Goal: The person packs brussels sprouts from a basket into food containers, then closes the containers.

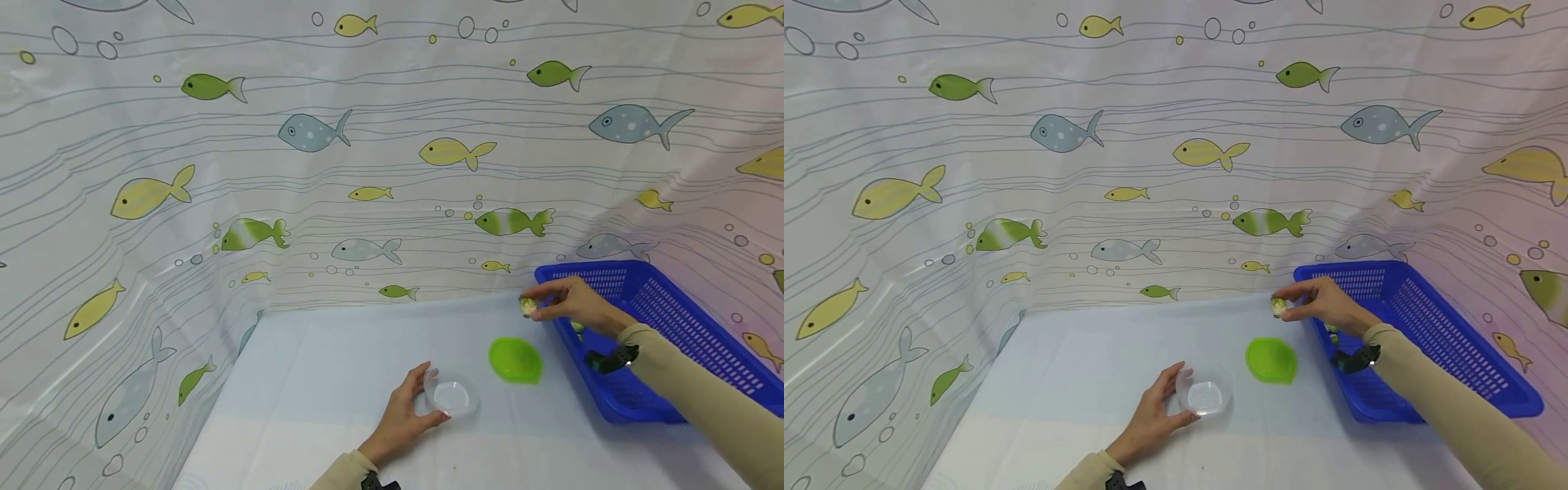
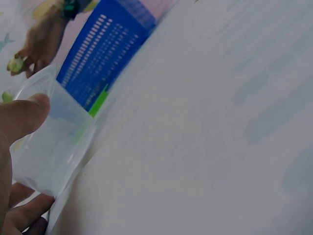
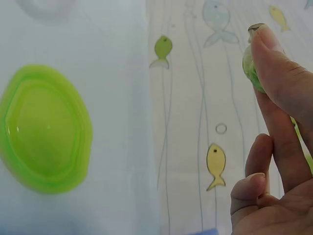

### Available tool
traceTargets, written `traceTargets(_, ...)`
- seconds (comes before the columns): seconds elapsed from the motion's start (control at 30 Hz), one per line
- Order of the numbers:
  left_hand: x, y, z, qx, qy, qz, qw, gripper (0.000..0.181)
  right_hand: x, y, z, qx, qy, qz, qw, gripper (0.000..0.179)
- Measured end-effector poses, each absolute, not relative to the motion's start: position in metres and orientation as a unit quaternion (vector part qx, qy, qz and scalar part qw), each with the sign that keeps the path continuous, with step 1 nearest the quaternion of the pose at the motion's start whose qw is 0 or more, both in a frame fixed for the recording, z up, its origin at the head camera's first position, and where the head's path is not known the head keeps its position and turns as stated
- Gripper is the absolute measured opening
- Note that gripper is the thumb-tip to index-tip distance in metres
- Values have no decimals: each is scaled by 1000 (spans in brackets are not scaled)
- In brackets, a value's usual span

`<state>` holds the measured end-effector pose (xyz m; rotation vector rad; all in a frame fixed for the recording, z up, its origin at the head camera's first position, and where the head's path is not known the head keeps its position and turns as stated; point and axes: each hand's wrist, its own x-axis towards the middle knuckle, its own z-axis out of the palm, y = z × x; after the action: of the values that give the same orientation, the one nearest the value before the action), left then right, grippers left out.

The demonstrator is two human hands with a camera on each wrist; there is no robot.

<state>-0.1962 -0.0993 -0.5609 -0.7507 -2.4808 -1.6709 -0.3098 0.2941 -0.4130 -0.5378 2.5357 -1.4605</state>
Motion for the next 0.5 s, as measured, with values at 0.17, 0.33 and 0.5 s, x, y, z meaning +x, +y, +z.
traceTargets(0.17,-196,-99,-561,-242,-805,-541,25,94,-307,280,-411,-197,843,-491,96,47)
traceTargets(0.33,-195,-99,-560,-240,-806,-541,21,94,-305,266,-413,-202,839,-494,108,46)
traceTargets(0.5,-194,-99,-560,-238,-809,-537,21,93,-303,252,-421,-226,829,-498,116,43)
